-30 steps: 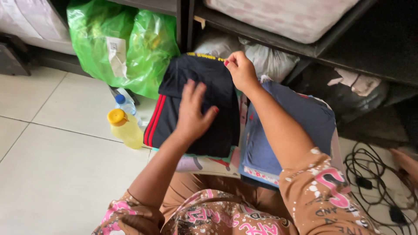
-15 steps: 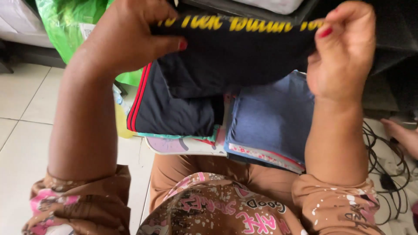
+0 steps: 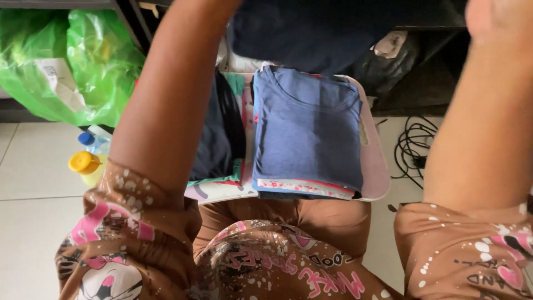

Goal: The person is folding various items of clothing and organizing them into neat stacks on a small tray.

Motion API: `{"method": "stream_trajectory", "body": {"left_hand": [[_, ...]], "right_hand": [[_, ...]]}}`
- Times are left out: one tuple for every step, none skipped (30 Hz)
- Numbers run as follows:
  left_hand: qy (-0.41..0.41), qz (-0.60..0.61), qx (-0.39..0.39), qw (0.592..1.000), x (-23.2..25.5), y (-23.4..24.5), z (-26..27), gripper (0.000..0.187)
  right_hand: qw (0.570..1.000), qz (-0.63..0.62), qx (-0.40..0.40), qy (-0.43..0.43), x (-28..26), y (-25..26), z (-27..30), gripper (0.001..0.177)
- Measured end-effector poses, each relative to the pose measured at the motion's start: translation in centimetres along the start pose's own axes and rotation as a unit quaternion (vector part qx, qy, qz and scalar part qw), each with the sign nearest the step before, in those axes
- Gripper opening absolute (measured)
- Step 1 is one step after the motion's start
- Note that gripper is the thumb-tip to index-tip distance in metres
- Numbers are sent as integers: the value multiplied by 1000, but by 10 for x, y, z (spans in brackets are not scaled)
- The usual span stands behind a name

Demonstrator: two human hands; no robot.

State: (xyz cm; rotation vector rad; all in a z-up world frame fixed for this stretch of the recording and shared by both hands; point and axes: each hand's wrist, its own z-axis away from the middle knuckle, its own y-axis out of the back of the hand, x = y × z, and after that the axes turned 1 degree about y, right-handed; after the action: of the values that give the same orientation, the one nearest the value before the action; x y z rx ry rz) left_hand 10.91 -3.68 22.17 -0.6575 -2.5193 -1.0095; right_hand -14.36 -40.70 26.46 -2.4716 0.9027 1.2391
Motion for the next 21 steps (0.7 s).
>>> {"method": "stream_trajectory", "body": {"left_hand": [[-9,13,-1,1000,1,-7,1,33],[-18,26,-2,999,2,-12,1,34],[-28,37,-2,999,-1,-11,8,34],[-38,48,-2,998,1,-15,12,35],[-51,58,-1,997,6,-25,10,36],[-55,56,2,997,10,-26,30,36],[84,83,-191,975,14,-27,51,54],[213,105,-375,896,18,-29,73,74],[213,106,-380,894,11,-47,69,74],[141,73,-261,952,3,-67,65,68],[74,50,-141,986,2,-90,73,68],[84,60,-150,983,1,-115,70,68],[117,-43,-171,977,-5,-138,57,70],[147,-145,-188,960,-11,-161,45,72],[145,-145,-191,960,-26,-173,51,72],[189,-170,-209,944,-42,-186,58,68],[225,-194,-226,928,-57,-200,60,65],[215,-194,-228,930,-49,-200,69,65],[232,-189,-211,930,-46,-195,69,68],[248,-184,-195,931,-45,-191,71,70],[239,-181,-203,932,-44,-191,68,70]], "right_hand": [[1000,16,-24,2,-16,4,22,11],[998,33,-49,5,-32,8,44,12],[996,49,-74,9,-30,-5,73,13],[993,65,-99,13,-32,-15,103,15],[989,81,-125,21,-36,-23,130,16],[988,83,-125,26,-25,-23,157,16],[977,86,-165,-103,-12,-25,184,25],[949,89,-196,-231,3,-26,212,36],[949,87,-192,-233,20,-39,210,36],[974,104,-119,-165,38,-51,209,33],[986,121,-45,-110,51,-63,220,37],[984,120,-43,-127,66,-84,217,37],[976,201,-67,-53,85,-103,204,41],[955,280,-91,21,103,-121,189,48],[956,280,-88,20,122,-130,190,48],[910,381,-151,-66,140,-139,189,47],[841,477,-205,-151,158,-144,188,52],[841,481,-196,-152,150,-147,198,52],[841,482,-193,-152,145,-150,197,55],[842,482,-190,-151,141,-153,196,58],[841,485,-180,-159,143,-151,195,58]]}}
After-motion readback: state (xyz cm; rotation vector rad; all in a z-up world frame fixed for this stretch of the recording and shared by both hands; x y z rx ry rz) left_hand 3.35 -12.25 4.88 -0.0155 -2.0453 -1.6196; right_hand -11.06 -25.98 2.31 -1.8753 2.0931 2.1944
